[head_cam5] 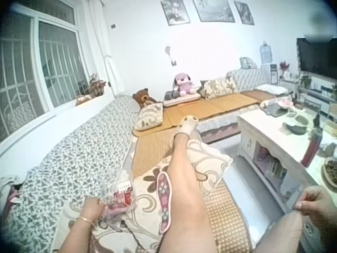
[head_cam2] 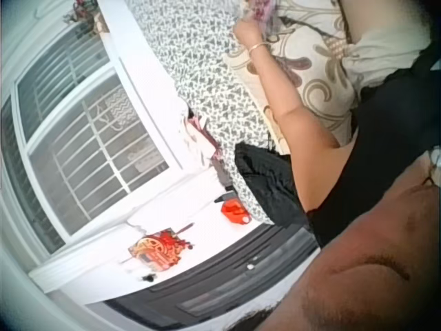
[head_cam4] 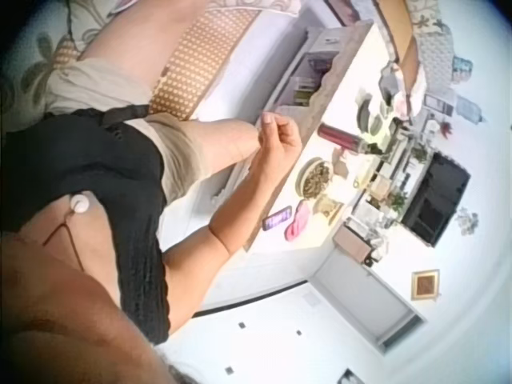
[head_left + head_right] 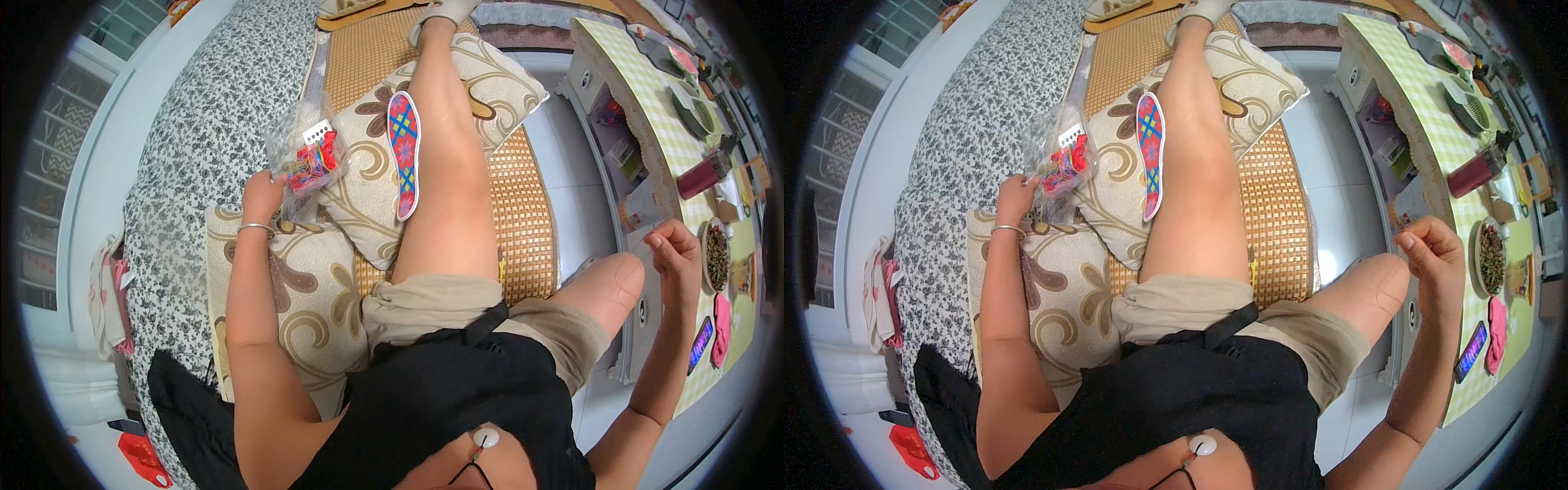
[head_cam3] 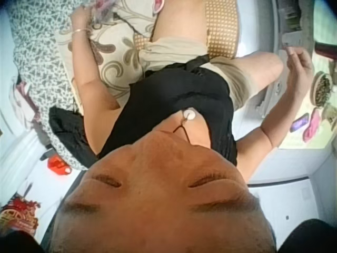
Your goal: The person sews a decorative colorful insole by hand using a needle and thread. They handle a container of colorful threads and thread a needle.
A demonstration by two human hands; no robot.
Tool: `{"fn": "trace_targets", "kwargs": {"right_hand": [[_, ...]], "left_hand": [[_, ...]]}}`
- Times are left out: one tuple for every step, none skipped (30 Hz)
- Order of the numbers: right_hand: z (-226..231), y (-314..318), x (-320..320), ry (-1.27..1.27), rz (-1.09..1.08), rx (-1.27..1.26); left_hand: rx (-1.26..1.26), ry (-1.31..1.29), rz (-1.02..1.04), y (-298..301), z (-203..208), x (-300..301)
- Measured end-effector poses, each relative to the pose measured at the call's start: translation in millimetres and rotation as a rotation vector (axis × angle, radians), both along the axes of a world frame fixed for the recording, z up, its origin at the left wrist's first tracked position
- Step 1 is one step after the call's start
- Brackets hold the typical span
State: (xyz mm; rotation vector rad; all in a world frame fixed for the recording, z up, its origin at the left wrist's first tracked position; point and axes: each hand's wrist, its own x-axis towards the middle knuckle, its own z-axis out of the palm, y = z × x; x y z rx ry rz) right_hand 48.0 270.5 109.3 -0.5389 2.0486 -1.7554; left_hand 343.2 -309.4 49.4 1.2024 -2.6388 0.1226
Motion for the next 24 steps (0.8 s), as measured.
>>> {"fn": "trace_targets", "kwargs": {"right_hand": [[0.3,-3.5,4.4,0.003,0.010,0.027],[1.8,-7.6,9.0,0.007,0.024,0.048],[4.0,-11.9,12.7,0.000,0.054,0.079],[3.3,-24.3,21.4,0.040,0.064,0.100],[-4.8,-31.8,25.0,0.077,0.112,0.142],[-9.8,-36.1,29.3,0.126,0.147,0.203],[-17.7,-46.1,38.2,0.215,0.152,0.357],[-18.9,-57.9,49.1,0.311,0.154,0.508],[-19.6,-72.5,58.5,0.311,0.240,0.477],[-23.3,-85.9,65.9,0.308,0.325,0.448],[-30.3,-94.1,73.6,0.350,0.355,0.444],[-41.6,-99.8,80.6,0.389,0.384,0.456],[-44.9,-104.8,88.4,0.433,0.404,0.467],[-46.1,-105.9,94.4,0.477,0.415,0.483],[-49.1,-105.9,97.1,0.539,0.414,0.514],[-52.4,-105.3,97.0,0.522,0.442,0.527],[-54.9,-103.6,95.5,0.505,0.469,0.540],[-56.0,-102.9,94.8,0.489,0.494,0.554],[-57.5,-102.8,94.9,0.457,0.487,0.544],[-58.6,-102.7,95.1,0.424,0.478,0.534],[-59.3,-102.6,95.0,0.392,0.468,0.524],[-59.5,-101.4,94.3,0.364,0.467,0.502],[-59.1,-101.1,93.6,0.335,0.464,0.478],[-58.3,-101.0,92.7,0.306,0.458,0.453]], "left_hand": [[0.072,-0.025,0.146,34.6,18.3,-22.2],[-0.061,0.043,0.018,55.6,29.1,-32.3],[-0.194,0.111,-0.108,72.5,36.1,-38.7],[-0.332,0.173,-0.229,91.0,43.2,-44.1],[-0.255,0.271,-0.402,114.3,51.0,-50.4],[-0.160,0.388,-0.582,141.0,52.3,-63.4],[-0.143,0.415,-0.774,170.8,53.2,-73.7],[-0.164,0.506,-1.067,202.0,57.5,-85.6],[0.009,0.623,-1.335,222.9,41.9,-89.8],[0.110,0.589,-1.438,259.2,52.7,-97.3],[-0.095,0.571,-1.507,284.9,50.8,-93.3],[-0.096,0.578,-1.552,305.2,40.6,-97.3],[-0.098,0.580,-1.596,318.6,33.8,-100.4],[-0.058,0.528,-1.578,325.1,29.3,-102.1],[-0.018,0.476,-1.561,329.5,24.9,-103.7],[0.022,0.411,-1.538,331.1,21.7,-104.5],[0.002,0.443,-1.508,331.5,20.6,-107.8],[0.026,0.430,-1.505,332.4,17.7,-109.3],[0.052,0.411,-1.500,333.6,13.7,-110.5],[0.078,0.392,-1.498,334.1,11.2,-111.4],[0.073,0.378,-1.491,334.3,10.0,-112.1],[0.072,0.368,-1.487,336.2,9.4,-113.7],[0.071,0.356,-1.486,338.3,9.3,-115.5],[0.060,0.325,-1.474,337.8,10.9,-117.1]]}}
